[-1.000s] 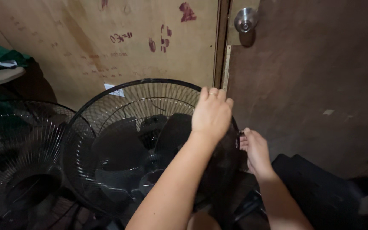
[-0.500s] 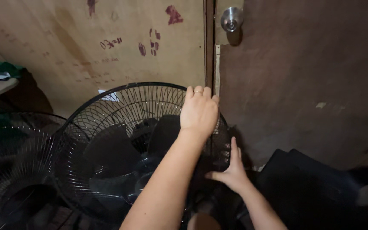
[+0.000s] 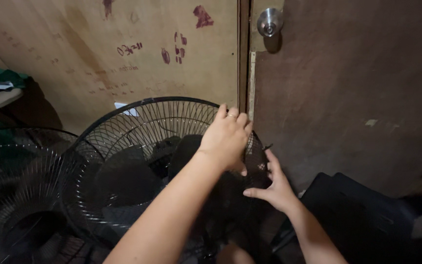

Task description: The person disassembles a standing electric fan by removing the front grille and unscrewing the central hub nut to detach the blades. They then reassemble the fan by reattaching the blades, securing the hub nut, and reinstalling the front grille. Finally, they wipe the grille with a cloth.

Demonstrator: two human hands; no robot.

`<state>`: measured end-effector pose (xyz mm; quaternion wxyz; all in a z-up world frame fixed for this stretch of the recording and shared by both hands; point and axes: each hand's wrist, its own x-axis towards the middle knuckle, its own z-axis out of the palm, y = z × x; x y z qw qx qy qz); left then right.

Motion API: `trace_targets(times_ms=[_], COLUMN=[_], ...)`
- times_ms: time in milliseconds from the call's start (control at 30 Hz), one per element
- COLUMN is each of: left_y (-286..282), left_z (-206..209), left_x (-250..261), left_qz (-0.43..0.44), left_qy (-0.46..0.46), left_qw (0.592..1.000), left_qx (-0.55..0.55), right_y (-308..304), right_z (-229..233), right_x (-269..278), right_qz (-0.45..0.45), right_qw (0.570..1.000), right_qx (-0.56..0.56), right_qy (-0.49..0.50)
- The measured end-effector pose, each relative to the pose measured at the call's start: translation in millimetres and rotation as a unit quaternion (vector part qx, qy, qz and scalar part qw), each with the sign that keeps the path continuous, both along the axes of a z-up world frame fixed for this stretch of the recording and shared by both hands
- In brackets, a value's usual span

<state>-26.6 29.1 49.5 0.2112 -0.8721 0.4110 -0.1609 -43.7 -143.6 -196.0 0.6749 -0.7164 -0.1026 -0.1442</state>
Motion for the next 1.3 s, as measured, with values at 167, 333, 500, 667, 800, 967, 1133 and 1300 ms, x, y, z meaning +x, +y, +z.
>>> trace_targets(times_ms=[167, 333, 500, 667, 800, 967, 1133, 1300], left_y=[-5.0, -3.9, -6.7, -4.0, -5.2, -4.9, -7.9, -7.0], left_z=[-3.8, -3.4, -4.8, -7.5, -6.9, -7.1, -7.5, -7.5], left_x=[6.3, 9.5, 10.8, 12.4, 15.1, 16.5, 16.7, 18.2], left_qz=[0.005, 0.0, -0.003, -0.015, -0.007, -0.014, -0.02, -0.019], left_qy=[0.014, 0.013, 0.004, 0.005, 0.015, 0.019, 0.013, 0.02], left_qw=[1.0, 0.999, 0.999, 0.999, 0.999, 0.999, 0.998, 0.998], left_qx=[-0.017, -0.034, -0.036, -0.05, -0.045, -0.042, -0.053, -0.052], right_y=[2.4, 11.5, 8.8, 8.1, -0.2, -7.7, -18.1, -20.7], right_z=[-6.0, -6.6, -1.6, -3.2, -0.6, 1.9, 8.1, 16.1], right_x=[-1.8, 3.5, 14.4, 11.8, 16.6, 23.5, 21.2, 20.4], right_qz=[0.004, -0.008, -0.081, -0.071, -0.059, -0.039, -0.015, 0.008], right_qw=[0.999, 0.99, 0.988, 0.989, 0.993, 0.998, 1.0, 1.0], right_qx=[0.036, 0.135, 0.131, 0.129, 0.1, 0.039, 0.01, -0.011], right_qy=[-0.015, -0.031, -0.026, -0.023, -0.023, -0.013, 0.014, 0.013])
